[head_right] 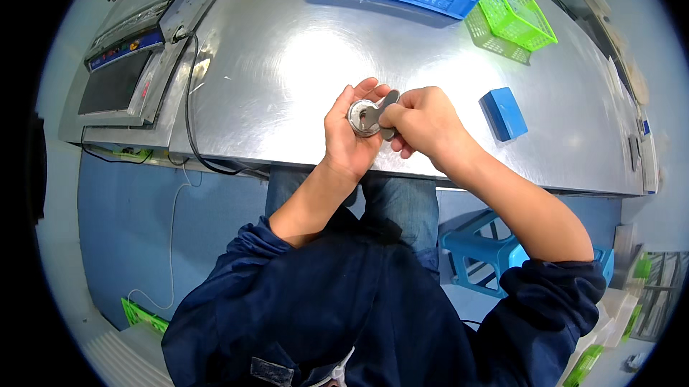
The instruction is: The person disassembles a lock cylinder, removes a retaining ring, and opens a blue case containing small metal pins. Using tweezers, they pick up individual pins and insert them into the cylinder's internal chambers. The person repeats this process, carefully placing multiple pins into the lock mechanism.
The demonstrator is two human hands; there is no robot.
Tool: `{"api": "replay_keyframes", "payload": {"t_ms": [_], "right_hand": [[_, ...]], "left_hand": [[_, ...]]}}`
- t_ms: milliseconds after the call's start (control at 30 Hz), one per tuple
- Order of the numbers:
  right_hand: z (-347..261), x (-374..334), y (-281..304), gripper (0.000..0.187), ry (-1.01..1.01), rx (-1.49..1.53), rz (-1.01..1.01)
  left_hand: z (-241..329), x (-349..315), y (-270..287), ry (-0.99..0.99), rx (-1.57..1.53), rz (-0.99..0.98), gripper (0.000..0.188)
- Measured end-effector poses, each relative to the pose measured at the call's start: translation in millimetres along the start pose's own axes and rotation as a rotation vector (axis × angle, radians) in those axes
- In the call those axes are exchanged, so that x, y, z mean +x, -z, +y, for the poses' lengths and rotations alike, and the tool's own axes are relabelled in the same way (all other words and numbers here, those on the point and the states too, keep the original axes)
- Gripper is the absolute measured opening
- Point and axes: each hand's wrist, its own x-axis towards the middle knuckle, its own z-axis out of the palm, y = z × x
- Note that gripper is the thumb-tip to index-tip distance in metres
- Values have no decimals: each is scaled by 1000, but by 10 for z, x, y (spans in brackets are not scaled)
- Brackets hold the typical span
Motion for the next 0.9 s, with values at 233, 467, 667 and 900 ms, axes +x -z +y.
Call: {"api": "replay_keyframes", "payload": {"t_ms": [233,467,667,900], "right_hand": [[16,20,-111,18,-46,105,81],[30,104,-6,6,668,-865,55],[-42,157,139,13,1565,-1536,46],[83,9,65,10,680,-609,268]], "left_hand": [[-65,-14,14,-93,39,-32,36],[-18,-28,-16,42,35,47,35],[73,44,63,145,-78,-19,32],[21,40,45,51,-96,-13,31]]}}
